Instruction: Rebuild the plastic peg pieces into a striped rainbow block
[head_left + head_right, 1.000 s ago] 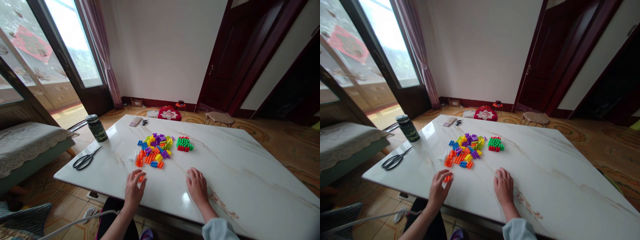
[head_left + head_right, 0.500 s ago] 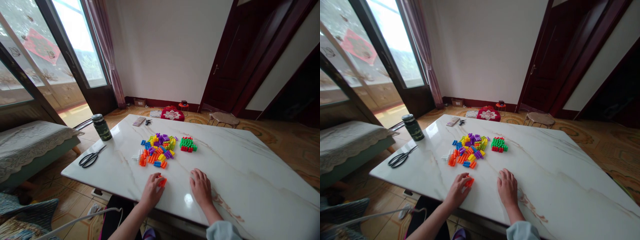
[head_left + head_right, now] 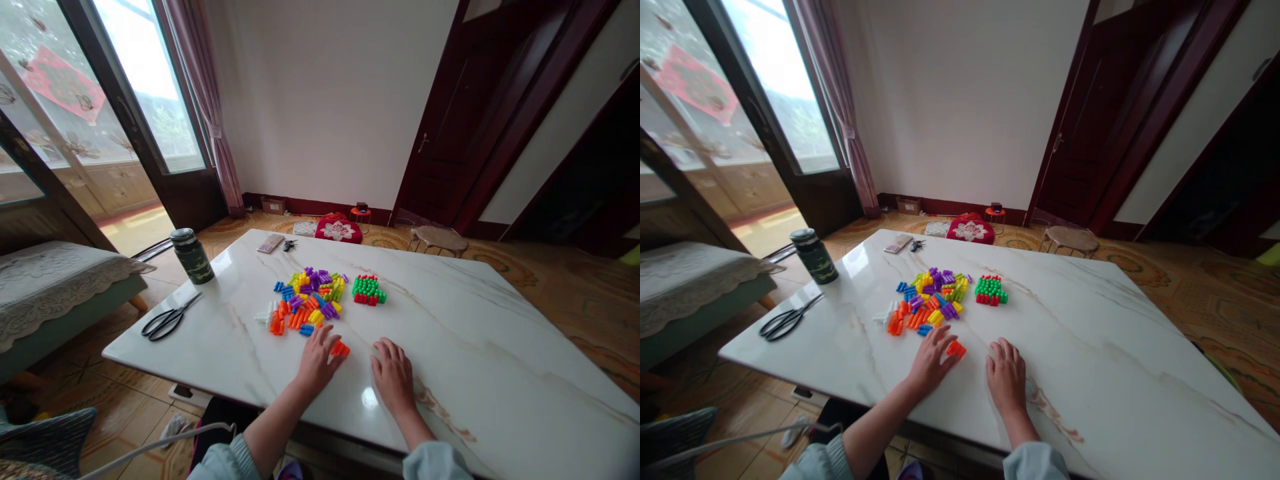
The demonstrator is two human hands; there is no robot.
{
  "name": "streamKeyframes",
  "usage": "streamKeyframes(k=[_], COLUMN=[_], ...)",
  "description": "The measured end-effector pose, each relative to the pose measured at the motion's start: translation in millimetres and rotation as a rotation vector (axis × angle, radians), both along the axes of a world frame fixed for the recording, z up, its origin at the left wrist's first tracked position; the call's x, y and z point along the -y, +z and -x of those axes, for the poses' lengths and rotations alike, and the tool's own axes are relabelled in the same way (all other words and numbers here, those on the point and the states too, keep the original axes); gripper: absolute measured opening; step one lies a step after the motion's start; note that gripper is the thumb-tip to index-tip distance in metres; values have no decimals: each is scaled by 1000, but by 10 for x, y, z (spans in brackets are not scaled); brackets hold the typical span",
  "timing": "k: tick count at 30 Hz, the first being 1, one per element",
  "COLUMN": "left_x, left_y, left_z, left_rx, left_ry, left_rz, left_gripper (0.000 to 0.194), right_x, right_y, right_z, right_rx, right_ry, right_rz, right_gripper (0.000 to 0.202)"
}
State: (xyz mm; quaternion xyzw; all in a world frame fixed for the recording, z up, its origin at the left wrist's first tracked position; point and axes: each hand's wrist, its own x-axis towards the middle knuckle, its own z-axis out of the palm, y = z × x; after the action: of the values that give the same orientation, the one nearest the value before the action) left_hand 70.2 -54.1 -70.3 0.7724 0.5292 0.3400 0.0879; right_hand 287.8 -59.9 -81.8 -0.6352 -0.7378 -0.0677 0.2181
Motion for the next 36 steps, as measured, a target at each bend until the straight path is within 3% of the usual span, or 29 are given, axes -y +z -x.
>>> streamKeyframes(k=[2, 6, 9, 12, 17, 28, 32, 36], left_x=[-107, -469, -710, -808, -738, -603, -482, -235], left_y=[60, 167, 161, 111, 82, 156, 175, 159], left_z=[50, 117, 155, 195, 208, 58, -76, -166], left_rx=[-48, -174, -263, -288, -276, -114, -66, -118], left_ry=[28, 98, 112, 90, 48, 108, 38, -165], left_rz=[-17, 43, 104, 93, 36, -9, -12, 14], left_gripper=[38, 57, 59, 53, 45, 32, 29, 42], right_x=[0, 3, 5, 7, 13, 21, 21, 21], right_y=[-2, 7, 16, 22, 38, 33, 43, 49], right_z=[-2, 0, 10, 21, 28, 25, 27, 29], right_rx=[-3, -10, -11, -11, -21, -28, -32, -26], right_ry=[-3, -6, -16, -32, -32, -15, -13, -16], right_rz=[5, 12, 17, 18, 18, -13, 8, 12], right_gripper=[26, 26, 26, 26, 25, 25, 24, 25])
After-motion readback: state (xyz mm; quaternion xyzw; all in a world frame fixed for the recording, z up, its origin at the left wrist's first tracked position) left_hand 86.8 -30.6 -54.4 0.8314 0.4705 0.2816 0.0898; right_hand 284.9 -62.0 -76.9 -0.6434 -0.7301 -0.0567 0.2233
